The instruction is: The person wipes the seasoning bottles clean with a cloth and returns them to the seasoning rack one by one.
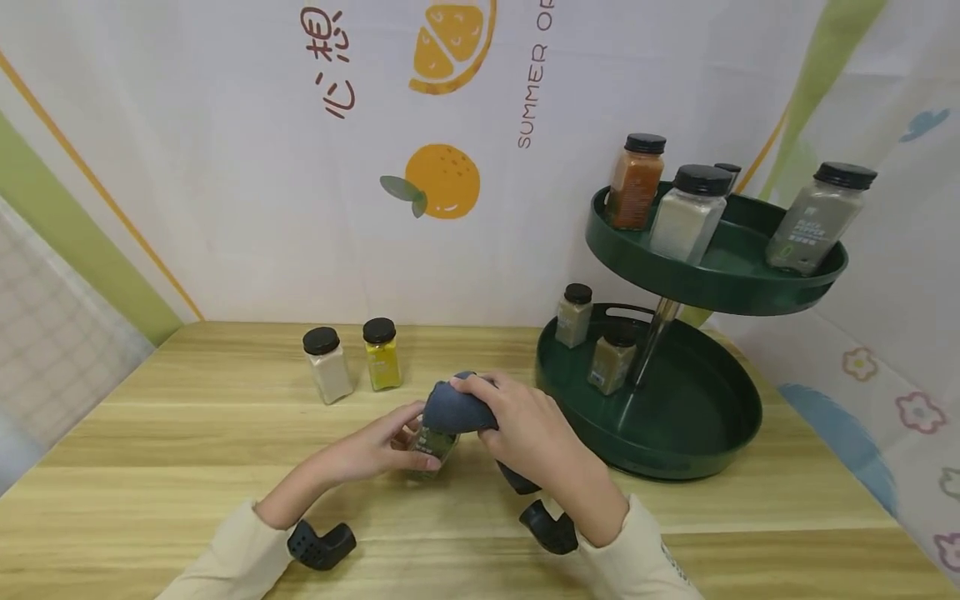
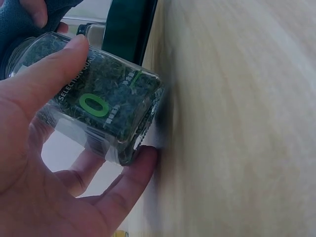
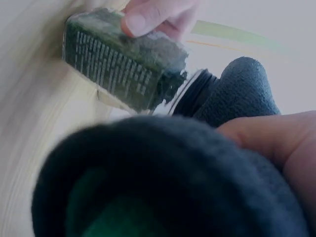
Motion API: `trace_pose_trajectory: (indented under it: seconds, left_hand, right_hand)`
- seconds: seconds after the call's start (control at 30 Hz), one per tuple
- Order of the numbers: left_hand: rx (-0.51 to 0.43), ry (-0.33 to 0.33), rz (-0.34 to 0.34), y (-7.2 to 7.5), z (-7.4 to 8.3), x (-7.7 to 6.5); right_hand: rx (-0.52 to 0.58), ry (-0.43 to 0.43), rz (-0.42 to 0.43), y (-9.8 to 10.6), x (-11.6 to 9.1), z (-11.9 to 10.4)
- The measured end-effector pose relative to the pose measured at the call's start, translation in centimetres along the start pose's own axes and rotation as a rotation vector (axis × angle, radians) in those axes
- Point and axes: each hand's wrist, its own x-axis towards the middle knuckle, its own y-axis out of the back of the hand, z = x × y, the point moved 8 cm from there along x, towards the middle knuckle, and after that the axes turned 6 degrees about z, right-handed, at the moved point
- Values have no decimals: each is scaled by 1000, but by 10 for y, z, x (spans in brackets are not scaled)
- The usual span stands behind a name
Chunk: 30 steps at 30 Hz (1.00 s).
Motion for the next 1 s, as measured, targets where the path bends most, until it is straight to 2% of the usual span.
trace_pose_trajectory:
  seconds: [0.2, 0.4, 0.73, 0.9, 1.0]
  left_hand:
    - [-2, -16, -10, -1, 0, 0]
    - [-1, 2, -15, -2, 0, -2]
    - [-1, 1, -16, 0, 0, -3]
    - [15, -22, -14, 0, 0, -4]
    - [34, -29, -11, 0, 1, -5]
  right_hand:
    - [-9, -1, -2, 0, 1, 8]
    - [-57, -18, 7, 0, 1, 17]
    - [-164, -4, 42, 8, 2, 18]
    - [-262, -55, 86, 21, 2, 25]
    - [-263, -74, 136, 32, 0, 27]
